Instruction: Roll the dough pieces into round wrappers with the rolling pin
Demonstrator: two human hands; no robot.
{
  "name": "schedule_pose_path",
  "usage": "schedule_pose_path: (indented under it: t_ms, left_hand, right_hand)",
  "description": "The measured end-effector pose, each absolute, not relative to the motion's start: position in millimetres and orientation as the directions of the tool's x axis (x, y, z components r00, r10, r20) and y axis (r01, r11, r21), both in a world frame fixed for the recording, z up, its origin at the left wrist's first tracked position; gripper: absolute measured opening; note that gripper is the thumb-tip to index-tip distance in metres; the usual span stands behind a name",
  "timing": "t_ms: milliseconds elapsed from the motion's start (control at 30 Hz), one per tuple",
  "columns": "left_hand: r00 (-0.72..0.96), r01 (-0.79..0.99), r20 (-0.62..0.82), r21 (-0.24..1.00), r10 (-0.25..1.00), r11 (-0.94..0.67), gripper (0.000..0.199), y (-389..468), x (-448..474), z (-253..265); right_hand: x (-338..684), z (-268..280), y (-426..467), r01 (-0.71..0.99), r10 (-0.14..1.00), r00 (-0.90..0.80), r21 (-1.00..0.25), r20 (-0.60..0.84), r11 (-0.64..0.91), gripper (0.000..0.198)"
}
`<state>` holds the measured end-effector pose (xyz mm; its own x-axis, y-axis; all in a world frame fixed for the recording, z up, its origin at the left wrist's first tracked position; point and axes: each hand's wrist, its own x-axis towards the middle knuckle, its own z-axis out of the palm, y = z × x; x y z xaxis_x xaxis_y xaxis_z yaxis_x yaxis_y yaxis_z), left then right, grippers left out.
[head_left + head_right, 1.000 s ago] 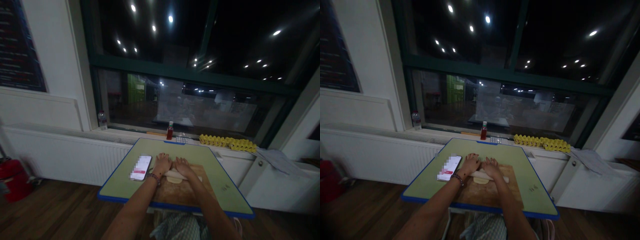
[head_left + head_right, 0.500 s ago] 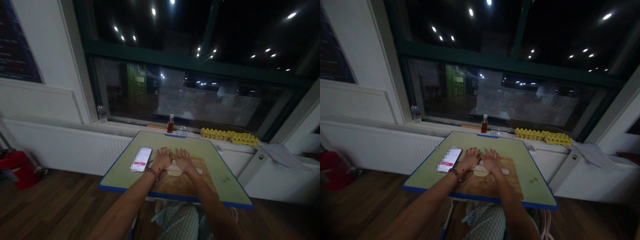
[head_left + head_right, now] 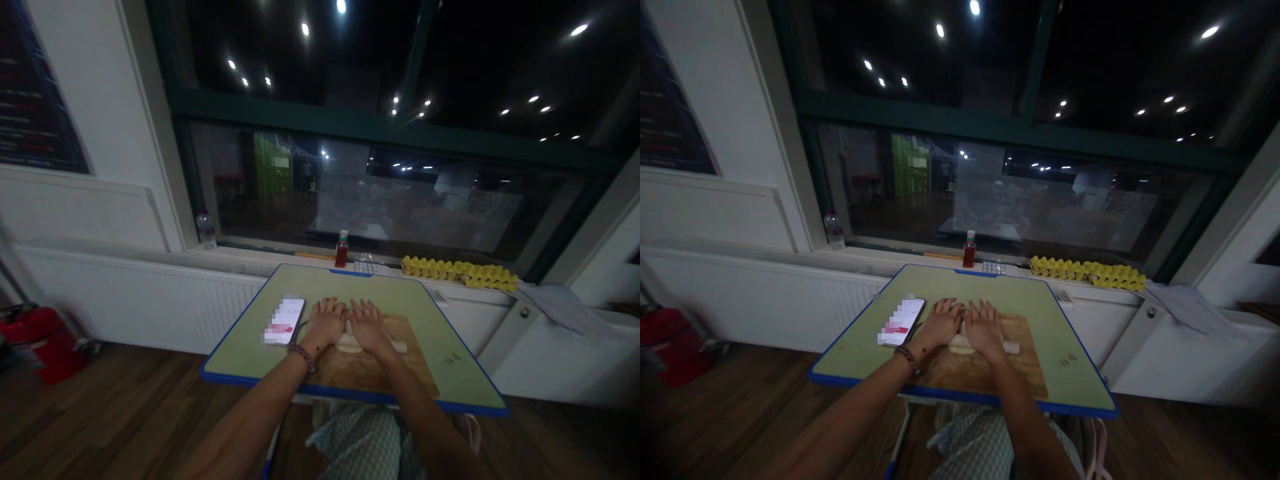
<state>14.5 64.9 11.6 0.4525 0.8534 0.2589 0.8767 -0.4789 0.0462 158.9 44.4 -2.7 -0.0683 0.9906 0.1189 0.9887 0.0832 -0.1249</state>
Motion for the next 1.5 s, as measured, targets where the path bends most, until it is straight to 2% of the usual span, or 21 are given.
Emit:
schedule_pose_path:
  t_ms: [167,467,1233,1500]
  left_hand:
    - [0.470,0.862,0.307,0.041,0.828,-0.505,0.040,59.1,12.7,9.8]
    - [0.469,0.853,0.325,0.072,0.821,-0.516,0.039,56.7,10.9,3.0]
    - [0.485,0.838,0.410,0.036,0.772,-0.545,0.039,39.0,5.1,-3.2]
    - [0.473,0.855,0.294,0.076,0.831,-0.514,0.040,49.5,8.1,2.3]
  right_hand:
    - [152.5,3.1,35.0,0.986,0.993,-0.012,-0.166,0.115,0.031,0.057]
    - [145.3,12.7,18.0,0.985,0.992,0.015,-0.171,0.128,0.007,0.054]
    - [142.0,1.8,4.3,0.981,0.989,-0.021,-0.187,0.145,0.048,0.055]
    - [149.4,-1.1,22.4,0.973,0.997,-0.044,-0.222,0.063,0.057,0.057]
